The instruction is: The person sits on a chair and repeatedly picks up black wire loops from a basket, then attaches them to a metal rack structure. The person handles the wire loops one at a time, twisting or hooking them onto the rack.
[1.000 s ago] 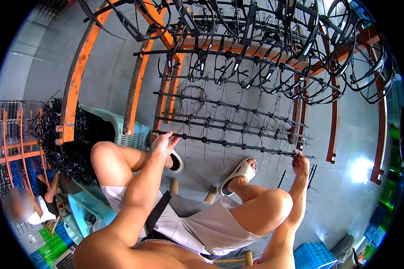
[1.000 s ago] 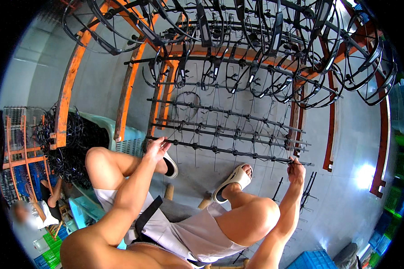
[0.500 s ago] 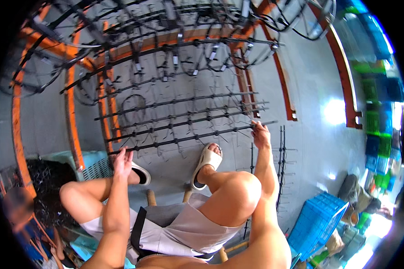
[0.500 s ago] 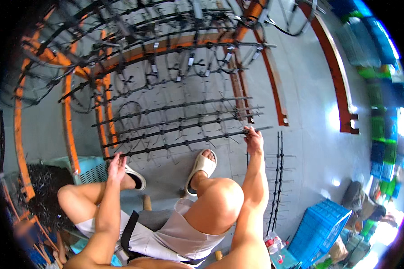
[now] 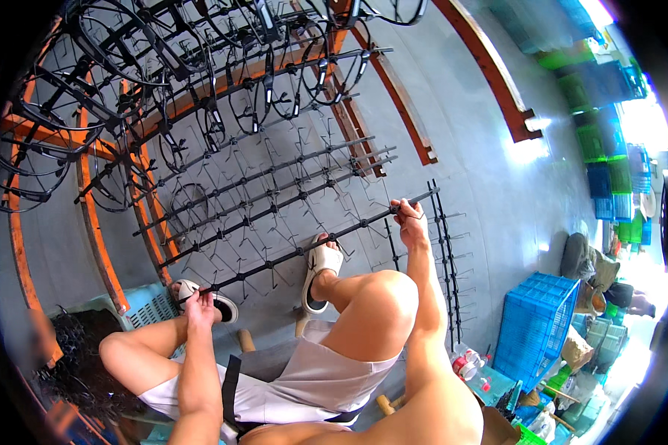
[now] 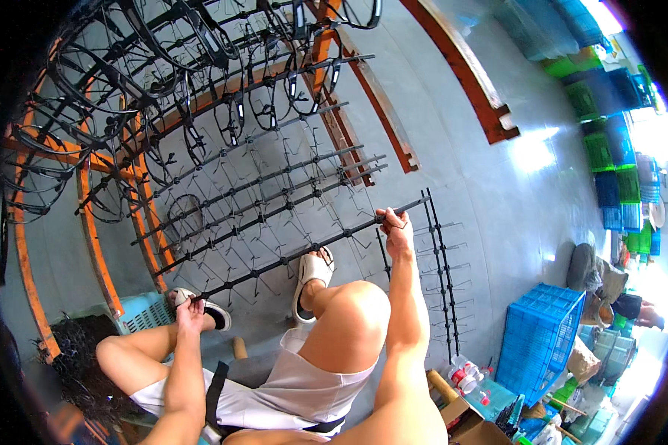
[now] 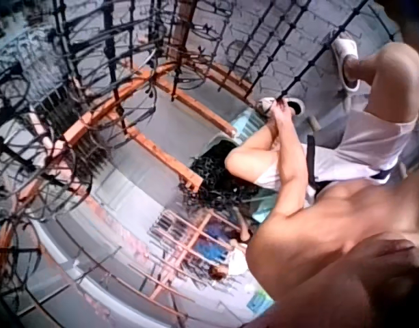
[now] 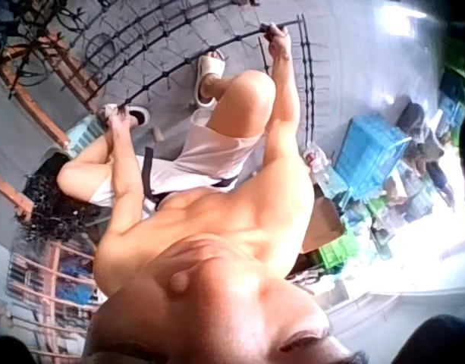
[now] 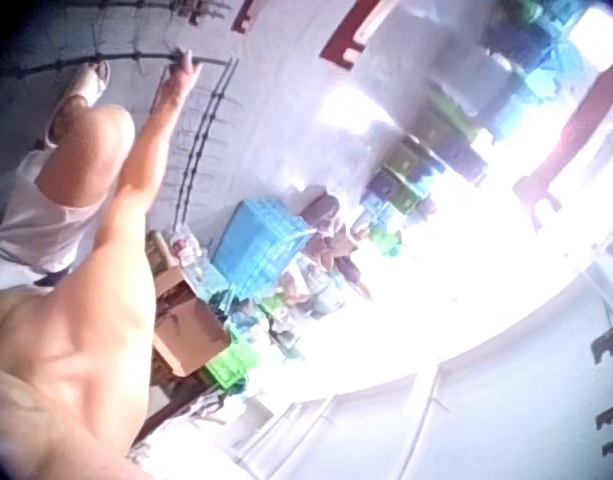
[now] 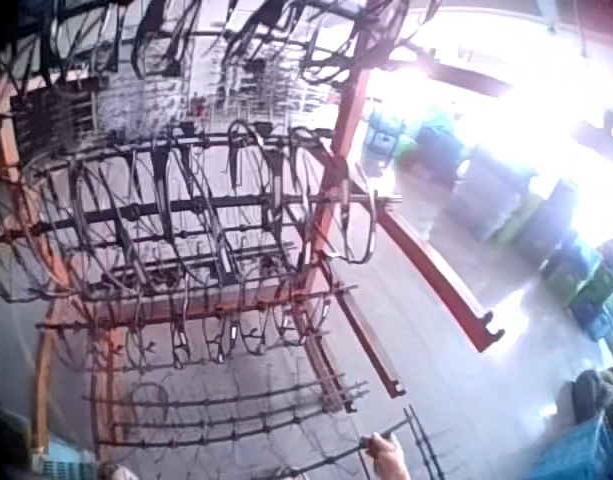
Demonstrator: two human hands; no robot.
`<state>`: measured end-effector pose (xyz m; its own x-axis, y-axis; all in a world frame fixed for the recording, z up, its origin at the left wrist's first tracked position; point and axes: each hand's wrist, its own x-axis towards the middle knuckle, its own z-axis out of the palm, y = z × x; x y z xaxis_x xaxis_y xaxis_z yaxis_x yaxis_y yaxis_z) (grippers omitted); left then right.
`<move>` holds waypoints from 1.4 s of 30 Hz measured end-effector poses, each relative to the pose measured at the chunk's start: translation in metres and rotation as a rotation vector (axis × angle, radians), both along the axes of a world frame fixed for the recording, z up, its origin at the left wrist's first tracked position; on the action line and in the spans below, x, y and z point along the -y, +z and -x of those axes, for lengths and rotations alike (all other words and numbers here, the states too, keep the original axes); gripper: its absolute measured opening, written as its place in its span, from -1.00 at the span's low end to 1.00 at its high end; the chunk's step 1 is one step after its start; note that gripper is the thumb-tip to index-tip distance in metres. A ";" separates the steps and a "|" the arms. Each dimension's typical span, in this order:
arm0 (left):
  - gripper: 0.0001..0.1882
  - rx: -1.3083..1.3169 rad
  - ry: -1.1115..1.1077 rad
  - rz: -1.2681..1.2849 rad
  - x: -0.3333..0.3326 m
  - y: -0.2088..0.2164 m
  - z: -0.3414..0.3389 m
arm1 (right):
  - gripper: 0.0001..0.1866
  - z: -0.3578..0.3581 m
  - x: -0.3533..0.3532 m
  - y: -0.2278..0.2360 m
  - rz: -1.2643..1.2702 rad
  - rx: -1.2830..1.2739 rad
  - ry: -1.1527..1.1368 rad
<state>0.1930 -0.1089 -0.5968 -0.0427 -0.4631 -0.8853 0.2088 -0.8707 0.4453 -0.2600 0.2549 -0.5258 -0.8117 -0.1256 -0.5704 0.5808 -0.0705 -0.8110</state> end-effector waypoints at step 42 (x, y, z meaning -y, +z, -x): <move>-0.89 -0.347 0.241 0.555 0.071 0.163 0.060 | -0.79 -0.020 0.012 0.211 -0.553 -0.851 0.275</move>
